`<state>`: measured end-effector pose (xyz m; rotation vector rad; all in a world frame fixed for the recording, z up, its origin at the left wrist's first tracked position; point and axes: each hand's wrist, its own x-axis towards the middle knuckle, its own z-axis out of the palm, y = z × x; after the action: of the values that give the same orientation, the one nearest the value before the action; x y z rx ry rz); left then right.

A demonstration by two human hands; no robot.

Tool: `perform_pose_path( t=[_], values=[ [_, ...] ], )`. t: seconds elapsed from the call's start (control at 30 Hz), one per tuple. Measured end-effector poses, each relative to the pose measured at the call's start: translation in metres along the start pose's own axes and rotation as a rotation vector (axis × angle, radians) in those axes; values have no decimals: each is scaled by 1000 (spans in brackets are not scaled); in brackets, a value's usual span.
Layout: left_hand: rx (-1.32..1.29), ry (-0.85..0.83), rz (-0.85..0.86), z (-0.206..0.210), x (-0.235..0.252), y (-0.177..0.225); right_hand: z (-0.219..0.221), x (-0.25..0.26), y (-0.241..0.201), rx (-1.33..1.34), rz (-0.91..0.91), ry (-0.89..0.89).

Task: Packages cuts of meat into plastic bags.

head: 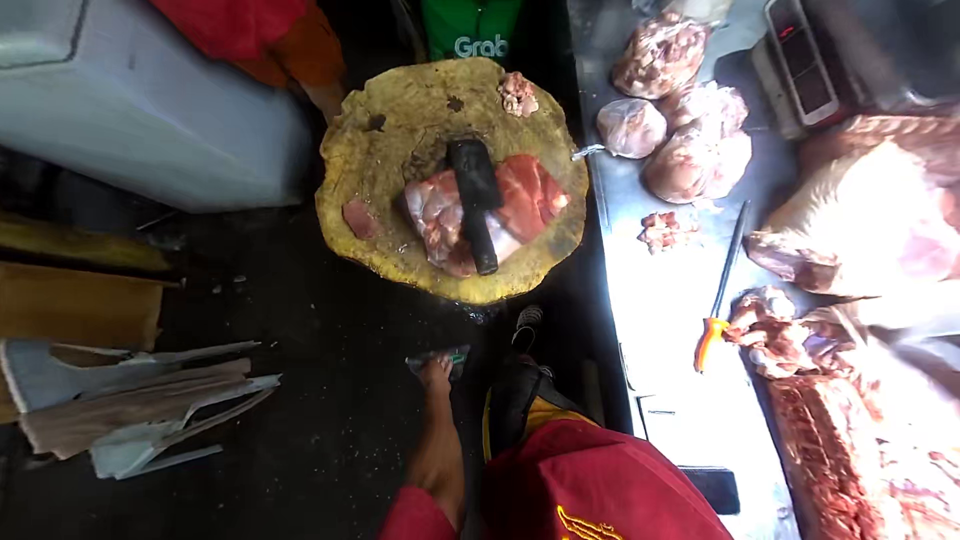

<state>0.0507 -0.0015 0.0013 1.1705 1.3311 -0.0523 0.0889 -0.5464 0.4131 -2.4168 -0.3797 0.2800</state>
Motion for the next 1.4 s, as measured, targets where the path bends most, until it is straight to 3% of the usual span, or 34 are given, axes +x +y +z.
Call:
perform_pose_path(
  t=[0.07,0.13,0.23,0.33,0.43,0.5,0.53,0.57,0.63,0.7,0.77,0.9,1.0,1.07,1.17,1.23,1.3,1.4],
  values=[
    [-78,-139,-31,28,15,28,87,0,-10,163,-63,172],
    [-53,-239,-10,44,20,40,150,4,-37,383,-50,188],
    [359,-402,116,51,-7,36,200,2,-72,720,-144,114],
    [707,-756,203,61,-77,26,204,3,-109,1008,-278,132],
    [812,-1059,350,73,-179,25,184,5,-130,1268,-297,293],
    [959,-1119,435,62,-223,33,168,7,-129,1370,-182,516],
    [1011,-1065,377,50,-245,48,162,11,-121,1362,-90,641],
    [936,-1011,288,42,-255,57,158,14,-108,1349,1,733],
    [473,-1018,73,57,-263,65,161,10,-72,1337,179,809],
    [28,-1322,-143,104,-247,66,171,-1,-38,1310,376,846],
    [-87,-1539,-161,135,-242,87,182,-13,-13,1269,541,865],
    [-21,-1501,-176,145,-242,127,197,-33,17,1208,644,864],
    [432,-1599,236,158,-239,142,199,-41,35,1128,643,860],
    [693,-1518,420,177,-255,149,197,-39,50,890,690,840],
    [702,-1398,469,203,-268,146,184,-34,70,247,810,741],
    [650,-1357,491,220,-274,149,174,-13,69,80,719,830],
    [620,-1339,494,235,-280,153,167,25,48,98,495,914],
    [572,-1338,467,253,-284,156,168,89,9,351,276,766]
  ],
)
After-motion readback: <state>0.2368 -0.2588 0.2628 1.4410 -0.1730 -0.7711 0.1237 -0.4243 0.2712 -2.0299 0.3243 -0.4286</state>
